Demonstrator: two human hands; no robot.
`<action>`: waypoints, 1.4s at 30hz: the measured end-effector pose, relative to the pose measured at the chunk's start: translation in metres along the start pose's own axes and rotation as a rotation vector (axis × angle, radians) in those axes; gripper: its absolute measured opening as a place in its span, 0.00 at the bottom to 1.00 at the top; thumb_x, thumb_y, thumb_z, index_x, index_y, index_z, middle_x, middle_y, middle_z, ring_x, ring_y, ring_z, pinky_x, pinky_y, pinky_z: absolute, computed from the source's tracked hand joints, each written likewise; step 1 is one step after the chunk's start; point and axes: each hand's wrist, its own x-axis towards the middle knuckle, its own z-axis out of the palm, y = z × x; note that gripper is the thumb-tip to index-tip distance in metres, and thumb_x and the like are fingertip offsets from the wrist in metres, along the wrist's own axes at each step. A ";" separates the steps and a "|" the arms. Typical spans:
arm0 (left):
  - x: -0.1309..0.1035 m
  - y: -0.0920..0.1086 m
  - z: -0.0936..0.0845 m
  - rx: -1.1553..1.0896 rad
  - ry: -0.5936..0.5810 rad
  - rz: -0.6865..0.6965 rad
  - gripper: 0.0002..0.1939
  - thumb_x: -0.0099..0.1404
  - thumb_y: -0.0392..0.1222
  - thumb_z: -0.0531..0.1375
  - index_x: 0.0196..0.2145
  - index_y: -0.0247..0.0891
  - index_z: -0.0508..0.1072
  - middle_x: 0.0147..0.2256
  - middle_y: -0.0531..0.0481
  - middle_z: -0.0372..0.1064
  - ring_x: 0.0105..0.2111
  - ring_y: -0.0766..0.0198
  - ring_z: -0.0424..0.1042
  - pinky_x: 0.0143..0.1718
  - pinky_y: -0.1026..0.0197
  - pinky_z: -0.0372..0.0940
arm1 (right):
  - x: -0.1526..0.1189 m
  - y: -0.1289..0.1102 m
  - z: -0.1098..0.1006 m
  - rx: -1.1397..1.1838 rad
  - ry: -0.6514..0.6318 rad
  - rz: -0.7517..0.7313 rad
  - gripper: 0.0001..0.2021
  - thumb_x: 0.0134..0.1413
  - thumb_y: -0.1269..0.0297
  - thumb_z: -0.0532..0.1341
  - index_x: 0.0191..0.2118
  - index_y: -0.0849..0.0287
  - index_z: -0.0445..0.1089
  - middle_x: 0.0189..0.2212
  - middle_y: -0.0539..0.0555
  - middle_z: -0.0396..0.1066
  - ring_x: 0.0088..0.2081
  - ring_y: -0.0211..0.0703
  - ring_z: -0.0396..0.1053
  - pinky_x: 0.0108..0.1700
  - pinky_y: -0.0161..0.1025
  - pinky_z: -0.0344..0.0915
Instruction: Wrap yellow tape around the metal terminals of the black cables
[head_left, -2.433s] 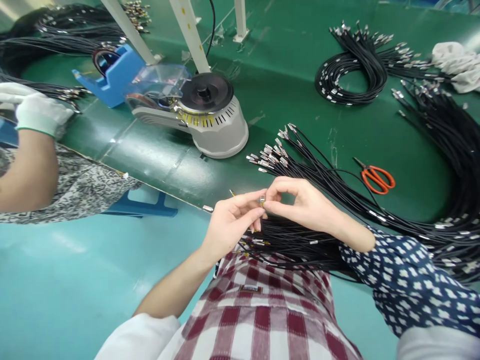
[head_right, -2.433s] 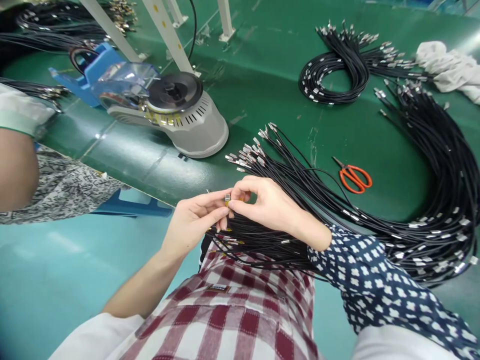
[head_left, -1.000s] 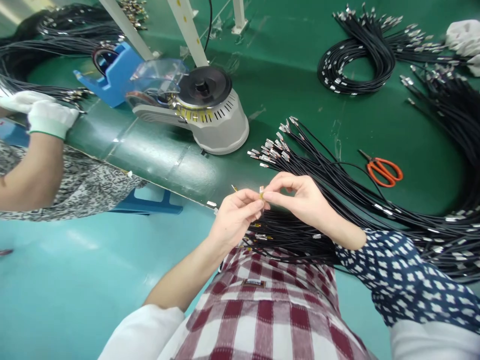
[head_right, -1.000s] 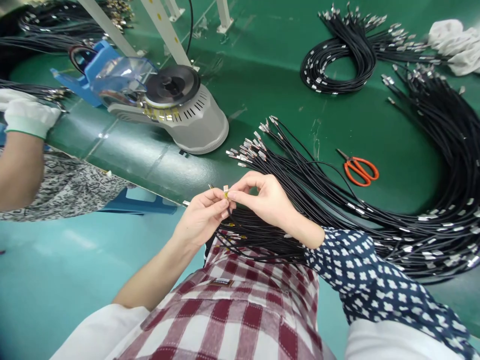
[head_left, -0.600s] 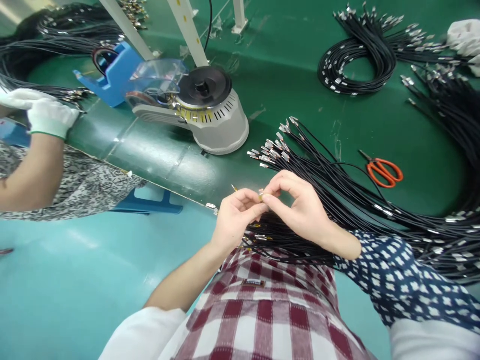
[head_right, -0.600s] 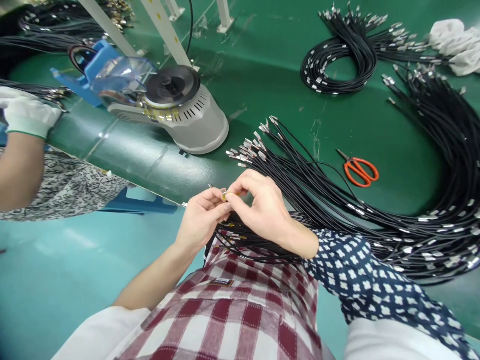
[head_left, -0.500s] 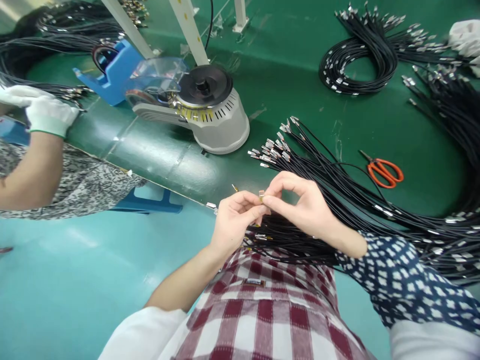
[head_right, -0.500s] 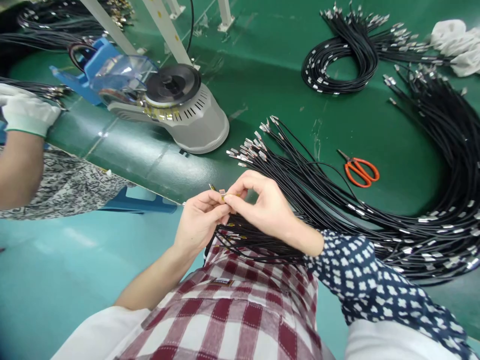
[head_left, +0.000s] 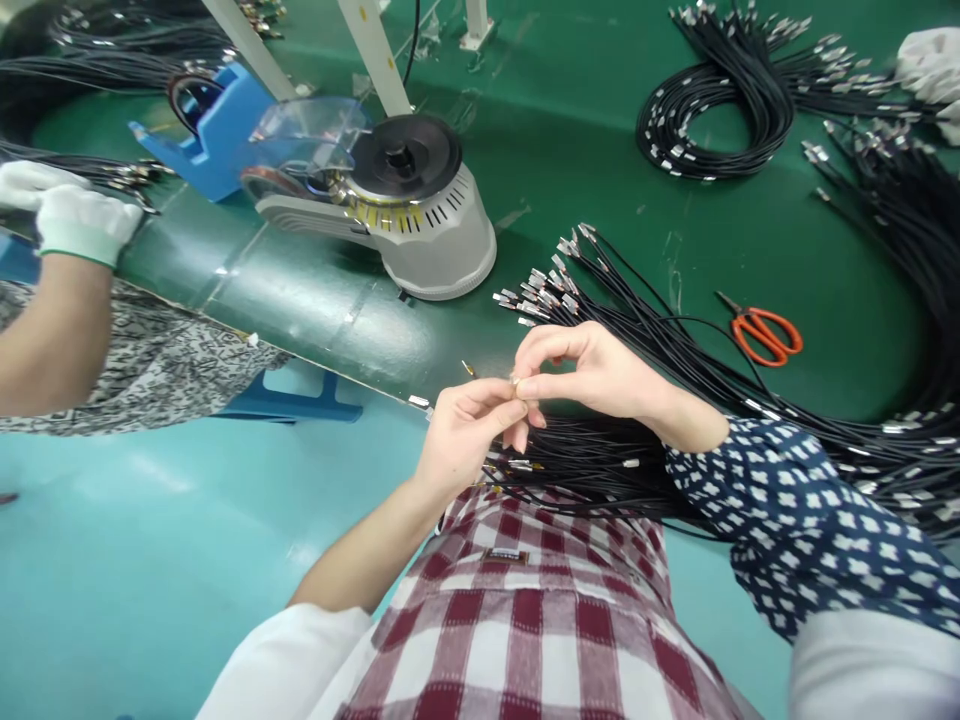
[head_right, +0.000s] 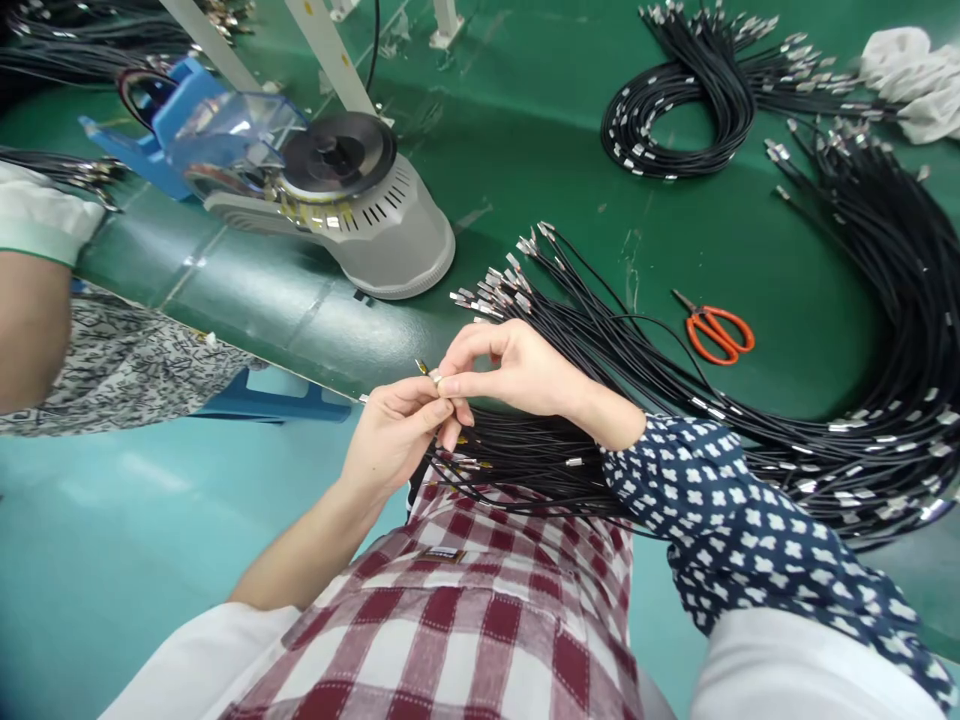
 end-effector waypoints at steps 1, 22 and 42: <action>0.001 0.000 -0.001 -0.010 -0.001 0.000 0.04 0.59 0.38 0.68 0.30 0.35 0.78 0.26 0.48 0.77 0.18 0.69 0.69 0.21 0.65 0.64 | 0.001 -0.001 -0.001 -0.040 -0.002 -0.033 0.05 0.51 0.62 0.68 0.29 0.57 0.76 0.32 0.50 0.72 0.35 0.39 0.70 0.43 0.40 0.67; 0.006 0.012 -0.017 -0.017 0.095 0.015 0.13 0.61 0.44 0.67 0.41 0.35 0.75 0.31 0.45 0.78 0.24 0.65 0.75 0.25 0.65 0.66 | -0.038 0.009 0.029 -0.798 0.151 -0.083 0.10 0.61 0.60 0.62 0.32 0.57 0.75 0.33 0.51 0.75 0.36 0.40 0.70 0.41 0.41 0.55; -0.022 -0.007 -0.049 1.260 0.533 0.626 0.23 0.65 0.39 0.59 0.16 0.38 0.54 0.17 0.59 0.45 0.18 0.71 0.46 0.22 0.65 0.49 | -0.028 0.033 -0.047 -1.452 0.504 0.172 0.09 0.58 0.60 0.65 0.29 0.58 0.75 0.33 0.54 0.75 0.39 0.50 0.69 0.37 0.45 0.52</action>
